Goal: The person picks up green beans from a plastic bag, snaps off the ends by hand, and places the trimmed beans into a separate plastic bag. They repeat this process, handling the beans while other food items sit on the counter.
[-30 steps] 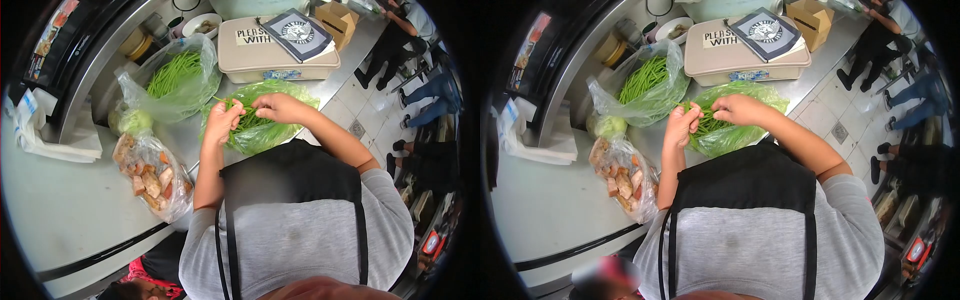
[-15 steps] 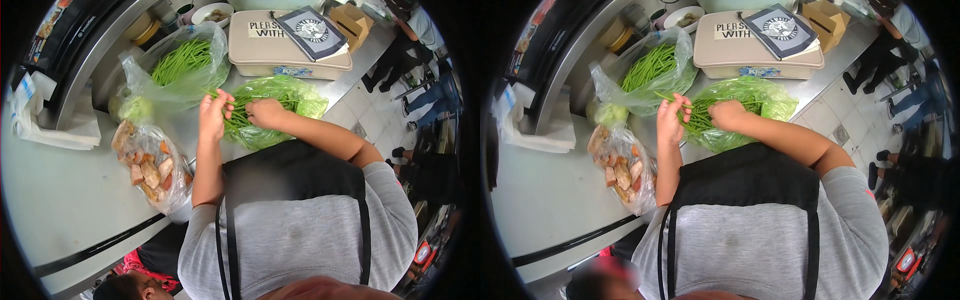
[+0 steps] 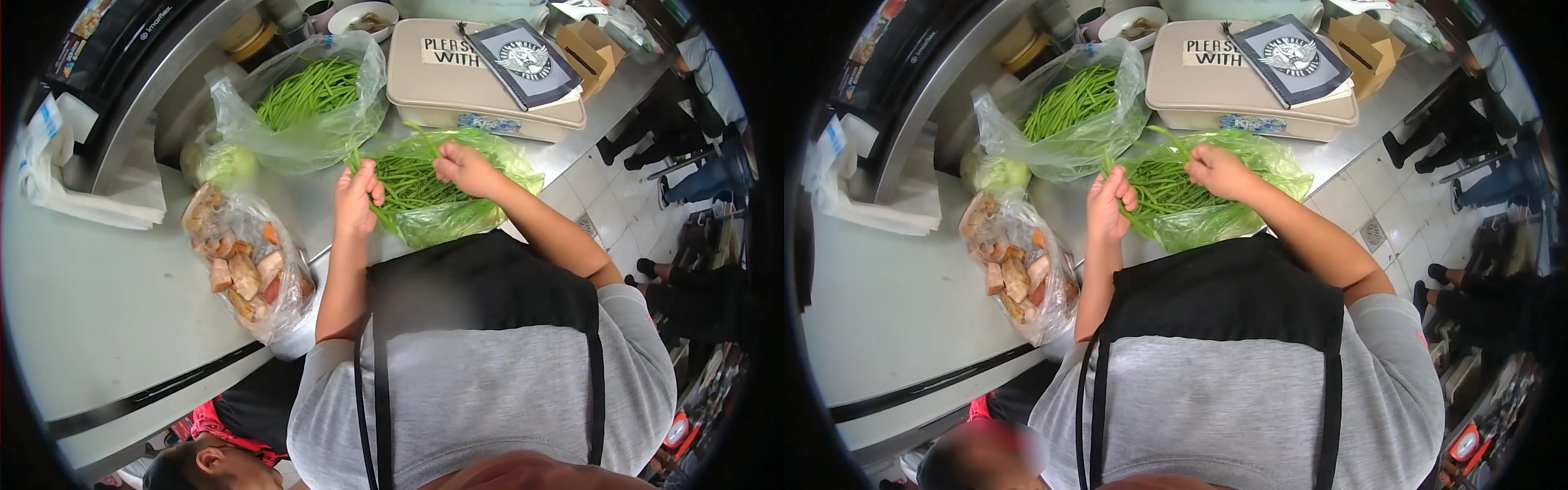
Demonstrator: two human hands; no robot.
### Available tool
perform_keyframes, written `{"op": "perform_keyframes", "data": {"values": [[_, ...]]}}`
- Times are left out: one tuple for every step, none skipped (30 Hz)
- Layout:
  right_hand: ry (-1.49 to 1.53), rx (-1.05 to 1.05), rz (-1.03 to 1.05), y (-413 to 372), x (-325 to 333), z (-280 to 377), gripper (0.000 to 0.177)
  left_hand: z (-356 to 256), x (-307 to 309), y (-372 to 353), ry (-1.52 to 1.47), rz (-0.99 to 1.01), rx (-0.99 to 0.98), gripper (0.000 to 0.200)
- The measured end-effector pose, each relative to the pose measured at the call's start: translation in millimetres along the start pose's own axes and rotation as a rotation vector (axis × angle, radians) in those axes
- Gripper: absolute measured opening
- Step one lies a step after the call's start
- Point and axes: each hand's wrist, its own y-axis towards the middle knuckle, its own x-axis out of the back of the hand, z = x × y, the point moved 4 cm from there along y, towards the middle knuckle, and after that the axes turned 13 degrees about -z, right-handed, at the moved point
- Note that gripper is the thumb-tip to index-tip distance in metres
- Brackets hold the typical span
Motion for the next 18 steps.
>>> {"op": "perform_keyframes", "data": {"values": [[0.046, 0.011, -0.005, 2, 4, 1, 0.017, 5, -6, -1, 0.007, 0.017, 0.019, 0.015], [0.085, -0.026, 0.028, 1, 6, 3, 0.016, 10, -12, -2, 0.015, 0.034, 0.039, 0.016], [0.124, -0.064, 0.061, -2, 7, 11, 0.016, 13, -21, -3, 0.015, 0.047, 0.019, 0.020], [0.165, -0.100, 0.095, -5, 7, 17, 0.017, 15, -29, -5, 0.021, 0.071, 0.004, 0.021], [0.127, -0.081, 0.142, -8, 4, 22, 0.016, 15, -38, -7, 0.028, 0.096, -0.012, 0.022], [0.090, -0.063, 0.189, -12, 0, 27, 0.017, 14, -45, -7, 0.035, 0.120, -0.028, 0.023], [0.052, -0.044, 0.234, -14, -3, 30, 0.017, 15, -50, -5, 0.040, 0.132, -0.053, 0.021], [0.055, -0.040, 0.253, -14, -6, 30, 0.017, 14, -52, -2, 0.077, 0.116, -0.059, 0.021], [0.058, -0.037, 0.270, -13, -9, 28, 0.018, 14, -53, 1, 0.115, 0.100, -0.065, 0.020], [0.061, -0.034, 0.287, -12, -10, 27, 0.019, 13, -55, 3, 0.152, 0.085, -0.070, 0.020], [0.118, -0.048, 0.255, -12, -7, 28, 0.019, 9, -56, 5, 0.120, 0.073, -0.094, 0.020], [0.132, -0.054, 0.248, -11, -4, 28, 0.019, 6, -55, 7, 0.085, 0.062, -0.097, 0.020], [0.144, -0.060, 0.242, -11, 1, 27, 0.020, 3, -52, 10, 0.047, 0.050, -0.100, 0.019], [0.155, -0.069, 0.240, -11, 5, 25, 0.020, 2, -50, 12, 0.009, 0.035, -0.101, 0.019], [0.139, -0.052, 0.241, -11, 5, 26, 0.020, -2, -50, 11, 0.009, 0.025, -0.127, 0.021], [0.123, -0.035, 0.243, -11, 6, 26, 0.020, -2, -50, 10, 0.015, 0.032, -0.135, 0.020], [0.106, -0.019, 0.245, -11, 6, 27, 0.020, -3, -50, 10, 0.020, 0.040, -0.143, 0.020], [0.025, 0.000, 0.208, -12, 8, 29, 0.019, -4, -51, 10, 0.025, 0.048, -0.151, 0.020]]}}
